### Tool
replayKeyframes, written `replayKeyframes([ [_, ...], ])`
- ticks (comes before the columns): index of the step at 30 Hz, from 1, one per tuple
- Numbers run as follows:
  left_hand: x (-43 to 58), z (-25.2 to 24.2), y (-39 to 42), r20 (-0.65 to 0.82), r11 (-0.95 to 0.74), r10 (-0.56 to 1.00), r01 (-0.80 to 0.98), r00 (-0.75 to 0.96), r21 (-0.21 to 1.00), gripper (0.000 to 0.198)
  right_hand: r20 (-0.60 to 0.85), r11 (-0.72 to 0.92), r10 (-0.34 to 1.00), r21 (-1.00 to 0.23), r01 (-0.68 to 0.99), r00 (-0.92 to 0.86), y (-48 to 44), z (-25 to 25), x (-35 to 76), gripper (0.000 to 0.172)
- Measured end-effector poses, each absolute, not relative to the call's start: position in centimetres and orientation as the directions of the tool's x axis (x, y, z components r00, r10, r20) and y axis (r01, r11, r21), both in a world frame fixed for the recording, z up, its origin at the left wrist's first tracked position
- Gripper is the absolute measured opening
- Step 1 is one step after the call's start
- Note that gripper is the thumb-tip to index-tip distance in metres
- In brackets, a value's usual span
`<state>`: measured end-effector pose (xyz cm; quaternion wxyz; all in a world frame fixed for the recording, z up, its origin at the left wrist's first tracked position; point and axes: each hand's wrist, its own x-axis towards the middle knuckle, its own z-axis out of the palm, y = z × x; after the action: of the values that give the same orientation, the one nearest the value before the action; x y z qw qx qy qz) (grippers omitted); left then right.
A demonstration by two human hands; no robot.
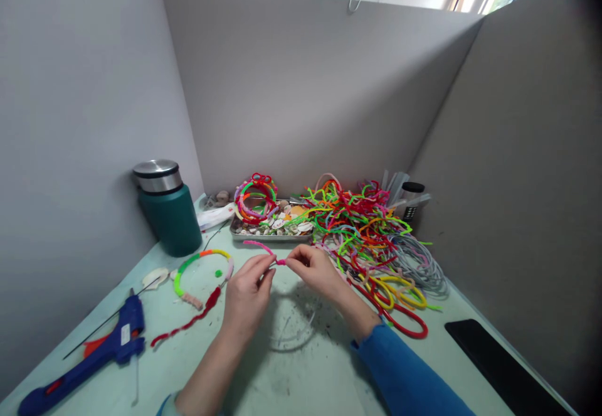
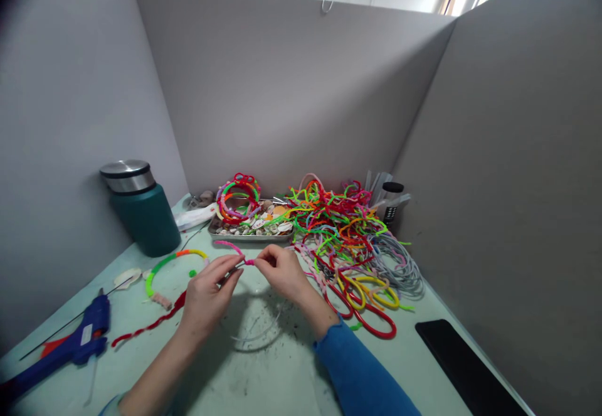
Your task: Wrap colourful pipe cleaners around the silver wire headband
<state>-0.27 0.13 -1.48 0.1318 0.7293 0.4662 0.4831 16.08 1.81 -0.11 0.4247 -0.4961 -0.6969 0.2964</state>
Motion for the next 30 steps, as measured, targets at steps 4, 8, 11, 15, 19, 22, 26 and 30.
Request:
replayKeyframes([
  [4, -0.31, -1.53, 0.25, 0.589, -0.534, 0.801, 0.579, 0.110, 0.617, 0.026, 0.315, 0.363, 0.932, -0.833, 0.418, -0.181, 1.75, -0.14, 16.01, 0.018],
  [8, -0.25, -1.46, 0.17, 0.588, -0.536, 0.801, 0.576, 0.114, 0.617, 0.024, 0.324, 0.378, 0.925, -0.840, 0.389, -0.198, 1.65, -0.20, 15.98, 0.018],
  [11, -0.19, -1.45, 0.11, 0.588, -0.539, 0.802, 0.552, 0.105, 0.637, 0.022, 0.332, 0.391, 0.919, -0.837, 0.382, -0.213, 1.56, -0.17, 15.96, 0.019],
  [15, -0.12, -1.30, 0.05, 0.582, -0.537, 0.808, 0.519, 0.092, 0.665, 0.020, 0.342, 0.406, 0.912, -0.836, 0.370, -0.227, 1.43, -0.05, 15.91, 0.019],
  [19, -0.07, -1.00, 0.01, 0.574, -0.532, 0.813, 0.521, 0.096, 0.667, 0.019, 0.356, 0.420, 0.906, -0.825, 0.377, -0.230, 1.33, 0.06, 15.86, 0.019],
  [22, -0.06, -0.82, -0.03, 0.566, -0.523, 0.819, 0.534, 0.098, 0.665, 0.019, 0.367, 0.430, 0.902, -0.813, 0.392, -0.228, 1.33, 0.05, 15.83, 0.018],
  [26, -0.10, -0.72, -0.06, 0.550, -0.508, 0.829, 0.548, 0.100, 0.665, 0.020, 0.370, 0.433, 0.901, -0.810, 0.396, -0.228, 1.35, 0.01, 15.82, 0.017],
  [30, -0.14, -0.74, 0.00, 0.520, -0.485, 0.849, 0.535, 0.097, 0.692, 0.020, 0.375, 0.440, 0.897, -0.807, 0.394, -0.234, 1.24, 0.16, 15.85, 0.017],
])
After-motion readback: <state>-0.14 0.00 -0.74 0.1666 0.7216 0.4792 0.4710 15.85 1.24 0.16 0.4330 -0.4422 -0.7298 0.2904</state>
